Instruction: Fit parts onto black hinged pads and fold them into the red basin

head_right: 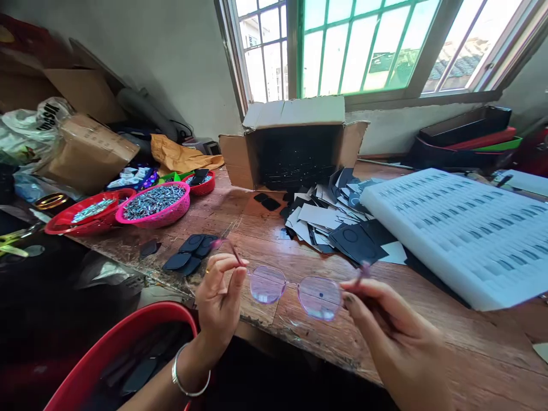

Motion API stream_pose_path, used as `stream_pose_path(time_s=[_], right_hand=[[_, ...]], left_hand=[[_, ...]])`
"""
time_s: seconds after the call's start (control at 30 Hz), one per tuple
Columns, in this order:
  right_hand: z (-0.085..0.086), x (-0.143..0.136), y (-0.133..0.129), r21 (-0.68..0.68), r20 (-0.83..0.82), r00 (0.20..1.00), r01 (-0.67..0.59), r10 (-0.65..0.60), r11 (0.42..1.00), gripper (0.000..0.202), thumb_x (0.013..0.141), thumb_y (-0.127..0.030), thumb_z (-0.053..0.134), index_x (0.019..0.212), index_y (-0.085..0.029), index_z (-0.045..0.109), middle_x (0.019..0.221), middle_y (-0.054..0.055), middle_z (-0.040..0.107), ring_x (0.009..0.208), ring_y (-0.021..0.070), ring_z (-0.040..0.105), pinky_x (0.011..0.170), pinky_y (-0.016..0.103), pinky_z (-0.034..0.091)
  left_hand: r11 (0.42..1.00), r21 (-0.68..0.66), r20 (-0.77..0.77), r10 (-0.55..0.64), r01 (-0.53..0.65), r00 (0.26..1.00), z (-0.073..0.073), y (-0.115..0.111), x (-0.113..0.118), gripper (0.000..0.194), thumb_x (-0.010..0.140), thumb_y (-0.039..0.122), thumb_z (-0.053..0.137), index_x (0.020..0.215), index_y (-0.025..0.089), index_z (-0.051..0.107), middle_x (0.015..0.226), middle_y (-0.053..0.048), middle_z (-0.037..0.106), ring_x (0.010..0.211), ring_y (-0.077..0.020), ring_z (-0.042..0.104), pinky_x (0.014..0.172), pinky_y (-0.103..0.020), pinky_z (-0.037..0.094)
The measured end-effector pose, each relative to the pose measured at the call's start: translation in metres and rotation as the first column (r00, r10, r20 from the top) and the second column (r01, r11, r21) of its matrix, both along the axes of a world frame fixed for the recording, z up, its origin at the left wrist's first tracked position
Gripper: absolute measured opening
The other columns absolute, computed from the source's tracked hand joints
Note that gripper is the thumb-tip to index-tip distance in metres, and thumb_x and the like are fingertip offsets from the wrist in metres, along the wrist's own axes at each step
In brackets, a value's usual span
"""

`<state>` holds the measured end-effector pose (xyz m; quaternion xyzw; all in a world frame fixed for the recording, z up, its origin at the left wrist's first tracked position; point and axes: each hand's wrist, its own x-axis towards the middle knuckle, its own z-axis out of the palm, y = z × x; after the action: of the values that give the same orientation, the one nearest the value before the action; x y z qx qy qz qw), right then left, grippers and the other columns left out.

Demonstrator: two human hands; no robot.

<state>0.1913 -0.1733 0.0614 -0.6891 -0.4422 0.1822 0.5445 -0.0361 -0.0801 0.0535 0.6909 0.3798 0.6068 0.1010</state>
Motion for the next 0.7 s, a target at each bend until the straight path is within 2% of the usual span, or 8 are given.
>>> stream_pose_path(time_s=[0.1,0.23,0.33,0.43,0.57,0.63,0.7], right_hand=[[-0.011,-0.008,0.016,-0.044,-0.017,0.990,-0.143,0.143,0.989,0.034,0.079,-0.057,0.067,0.089,-0.025,0.073,0.077,0.004,0.069,0.064,0.0191,0.059,0.060,0.030,0.050],[-0.029,-0.007,0.026,-0.028,0.014,0.973,-0.230,0.231,0.973,0.025,0.085,-0.047,0.063,0.087,-0.024,0.071,0.073,0.001,0.067,0.064,0.0176,0.060,0.063,0.028,0.048],[-0.044,0.002,0.032,-0.017,0.070,0.963,-0.259,0.260,0.966,0.022,0.088,-0.043,0.061,0.089,-0.023,0.070,0.075,0.001,0.068,0.066,0.0177,0.061,0.064,0.028,0.048],[-0.060,0.015,0.040,-0.025,0.132,0.956,-0.262,0.263,0.965,0.022,0.089,-0.041,0.059,0.090,-0.022,0.070,0.081,0.004,0.071,0.070,0.0190,0.064,0.066,0.030,0.049],[-0.072,0.038,0.043,0.010,0.137,0.971,-0.200,0.197,0.980,0.032,0.087,-0.040,0.058,0.108,-0.018,0.068,0.084,0.006,0.072,0.072,0.0206,0.066,0.065,0.032,0.052],[-0.070,0.051,0.040,0.032,0.150,0.978,-0.151,0.145,0.988,0.042,0.087,-0.038,0.057,0.122,-0.016,0.062,0.085,0.006,0.071,0.070,0.0198,0.065,0.063,0.031,0.052],[-0.064,0.066,0.032,0.059,0.180,0.980,-0.097,0.085,0.994,0.042,0.088,-0.037,0.057,0.125,-0.017,0.059,0.086,0.005,0.069,0.070,0.0187,0.064,0.063,0.030,0.052]], left_hand=[[0.995,-0.097,-0.059,0.024,-0.030,0.998,-0.023,0.011,-0.002,0.014,0.096,0.032,0.057,0.090,0.022,0.067,0.085,-0.003,0.066,0.085,-0.0181,0.061,0.078,-0.031,0.050],[0.965,-0.263,-0.060,0.008,-0.023,0.998,-0.040,0.017,-0.005,0.021,0.095,0.037,0.056,0.089,0.022,0.068,0.087,-0.005,0.067,0.088,-0.0206,0.062,0.083,-0.034,0.050],[0.919,-0.393,-0.058,-0.072,0.043,0.996,-0.048,0.021,-0.005,0.021,0.093,0.037,0.056,0.090,0.021,0.069,0.089,-0.006,0.069,0.090,-0.0212,0.064,0.085,-0.035,0.050],[0.873,-0.470,-0.065,-0.185,0.133,0.981,-0.056,0.026,0.002,0.018,0.088,0.036,0.062,0.087,0.020,0.070,0.084,-0.004,0.072,0.082,-0.0198,0.067,0.078,-0.031,0.051],[0.827,-0.509,-0.035,-0.298,0.239,0.954,-0.057,0.042,0.025,0.017,0.082,0.035,0.066,0.078,0.020,0.070,0.073,-0.001,0.072,0.068,-0.0175,0.067,0.066,-0.027,0.051],[0.816,-0.506,-0.009,-0.329,0.280,0.944,-0.051,0.055,0.042,0.017,0.081,0.036,0.066,0.078,0.019,0.071,0.073,-0.001,0.073,0.067,-0.0175,0.067,0.065,-0.026,0.051],[0.810,-0.496,0.009,-0.354,0.312,0.935,-0.040,0.071,0.063,0.018,0.080,0.036,0.067,0.080,0.019,0.071,0.073,-0.001,0.073,0.067,-0.0173,0.066,0.064,-0.026,0.050]])
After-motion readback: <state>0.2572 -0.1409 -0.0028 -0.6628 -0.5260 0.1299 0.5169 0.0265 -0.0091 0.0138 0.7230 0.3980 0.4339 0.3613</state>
